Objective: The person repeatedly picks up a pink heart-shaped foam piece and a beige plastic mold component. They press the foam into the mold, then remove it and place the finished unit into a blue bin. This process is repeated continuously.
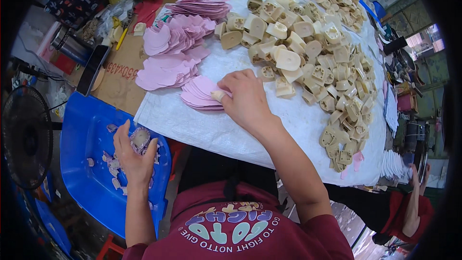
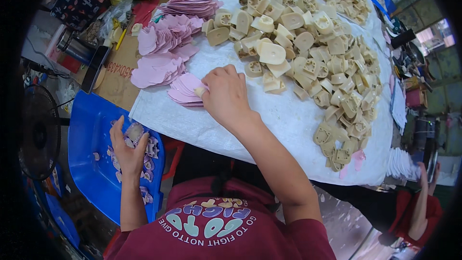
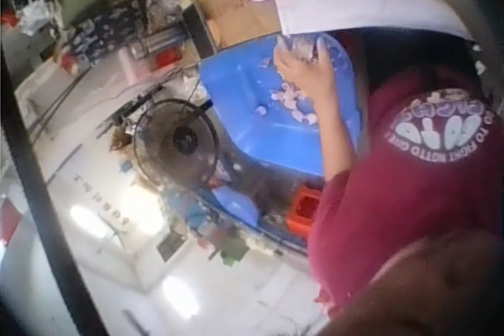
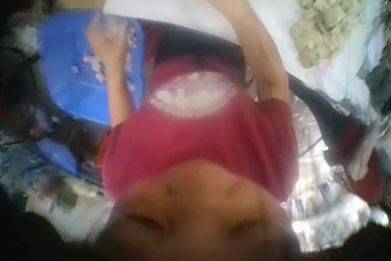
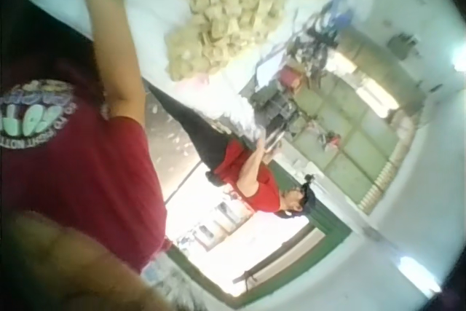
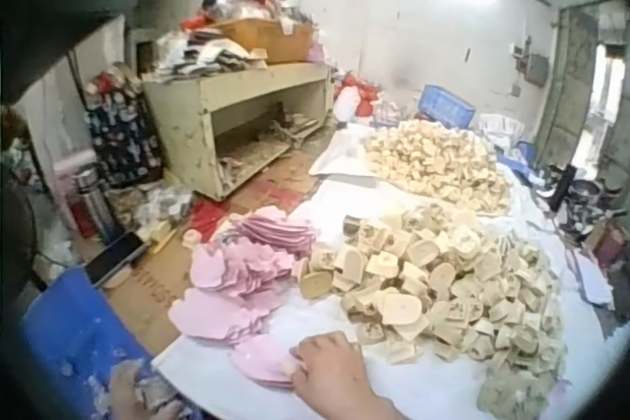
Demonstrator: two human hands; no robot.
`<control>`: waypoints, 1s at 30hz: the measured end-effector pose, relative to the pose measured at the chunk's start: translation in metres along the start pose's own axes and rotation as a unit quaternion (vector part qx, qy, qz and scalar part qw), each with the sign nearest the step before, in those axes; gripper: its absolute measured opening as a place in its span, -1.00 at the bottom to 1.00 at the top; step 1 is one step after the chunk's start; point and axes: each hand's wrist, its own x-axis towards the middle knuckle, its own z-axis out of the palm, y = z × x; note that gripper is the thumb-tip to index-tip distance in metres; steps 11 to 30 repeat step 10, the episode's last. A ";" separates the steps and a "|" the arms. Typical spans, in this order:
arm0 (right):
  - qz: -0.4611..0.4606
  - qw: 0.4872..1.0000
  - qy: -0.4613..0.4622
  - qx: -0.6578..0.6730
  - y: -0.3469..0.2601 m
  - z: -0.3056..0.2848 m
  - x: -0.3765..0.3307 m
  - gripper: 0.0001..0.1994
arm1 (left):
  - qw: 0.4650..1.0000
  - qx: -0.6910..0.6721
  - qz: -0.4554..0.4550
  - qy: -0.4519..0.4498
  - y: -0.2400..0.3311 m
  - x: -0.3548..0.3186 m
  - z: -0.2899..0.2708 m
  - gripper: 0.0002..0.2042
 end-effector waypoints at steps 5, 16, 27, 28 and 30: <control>0.040 0.999 -0.001 0.031 -0.001 0.014 -0.001 -0.92 | 0.990 -0.089 0.105 -0.023 0.034 0.018 0.024 -0.48; 0.050 0.999 0.000 0.012 0.010 0.027 -0.002 -0.83 | 0.959 -0.130 0.226 -0.108 0.070 0.031 0.074 -0.49; 0.050 0.999 0.000 0.012 0.010 0.027 -0.002 -0.83 | 0.959 -0.130 0.226 -0.108 0.070 0.031 0.074 -0.49; 0.050 0.999 0.000 0.012 0.010 0.027 -0.002 -0.83 | 0.959 -0.130 0.226 -0.108 0.070 0.031 0.074 -0.49; 0.050 0.999 0.000 0.012 0.010 0.027 -0.002 -0.83 | 0.959 -0.130 0.226 -0.108 0.070 0.031 0.074 -0.49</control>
